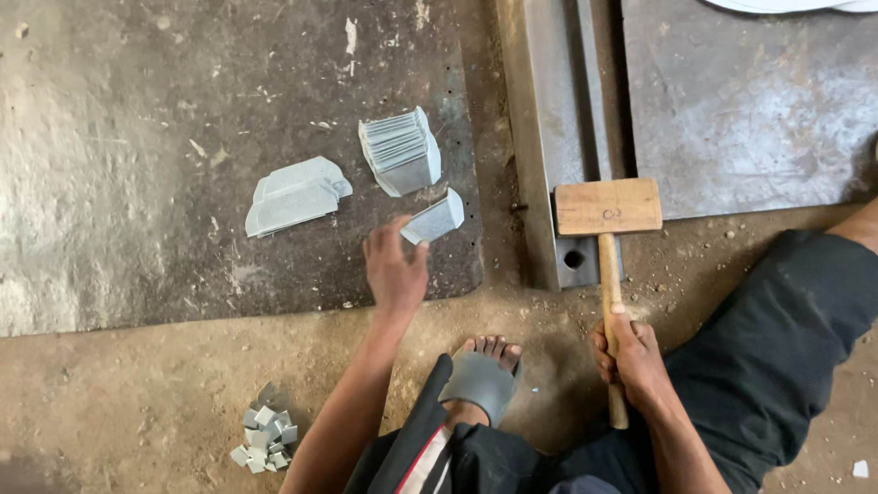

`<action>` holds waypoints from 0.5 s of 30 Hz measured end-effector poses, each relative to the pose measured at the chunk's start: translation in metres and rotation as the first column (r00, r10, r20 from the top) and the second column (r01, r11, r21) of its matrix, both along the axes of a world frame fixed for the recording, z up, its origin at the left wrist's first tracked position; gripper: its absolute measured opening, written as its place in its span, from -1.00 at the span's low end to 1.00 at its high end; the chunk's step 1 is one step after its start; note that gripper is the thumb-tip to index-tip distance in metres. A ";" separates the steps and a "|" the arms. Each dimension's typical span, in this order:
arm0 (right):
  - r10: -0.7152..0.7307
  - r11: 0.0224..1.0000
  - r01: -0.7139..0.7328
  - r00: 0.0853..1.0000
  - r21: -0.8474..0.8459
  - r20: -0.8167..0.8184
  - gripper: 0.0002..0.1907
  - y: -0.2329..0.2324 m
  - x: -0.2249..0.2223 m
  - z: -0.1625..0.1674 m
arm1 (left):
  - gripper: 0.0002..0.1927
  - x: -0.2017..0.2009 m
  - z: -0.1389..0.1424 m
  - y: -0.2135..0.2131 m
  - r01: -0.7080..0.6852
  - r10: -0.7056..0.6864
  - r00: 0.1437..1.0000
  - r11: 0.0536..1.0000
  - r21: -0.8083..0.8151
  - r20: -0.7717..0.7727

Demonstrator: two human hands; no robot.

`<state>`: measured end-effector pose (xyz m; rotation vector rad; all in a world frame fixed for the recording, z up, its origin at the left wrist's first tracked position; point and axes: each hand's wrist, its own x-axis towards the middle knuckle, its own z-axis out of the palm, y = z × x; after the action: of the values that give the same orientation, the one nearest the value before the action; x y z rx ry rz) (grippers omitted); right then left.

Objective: The person sits on the ground and hammers small flat metal pieces against a steel rail with a wooden mallet to bend them into curved shapes. They place each formed piece onto a growing pile on the work plate and pick up the next flat piece to repeat the forming.

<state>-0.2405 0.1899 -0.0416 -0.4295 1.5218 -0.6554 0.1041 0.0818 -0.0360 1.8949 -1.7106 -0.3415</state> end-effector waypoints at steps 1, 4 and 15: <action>-0.005 1.000 0.005 1.000 0.009 -0.004 -0.37 0.000 0.002 0.000 | -0.38 -0.001 -0.006 -0.011 0.063 -0.055 0.990 0.996 -0.060 0.127; 0.009 1.000 -0.009 0.999 0.019 -0.039 -0.37 -0.002 0.004 -0.002 | -0.39 0.003 -0.018 -0.035 0.207 -0.197 0.950 0.978 -0.016 0.242; -0.002 1.000 0.004 0.995 0.018 -0.103 -0.36 0.005 0.003 -0.007 | -0.32 0.033 -0.018 -0.104 0.063 -0.021 0.962 0.987 -0.146 0.272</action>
<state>-0.2378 0.1953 -0.0487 -0.4533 1.6254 -0.6287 0.1373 -0.0219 -0.0540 1.8601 -1.8950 0.0370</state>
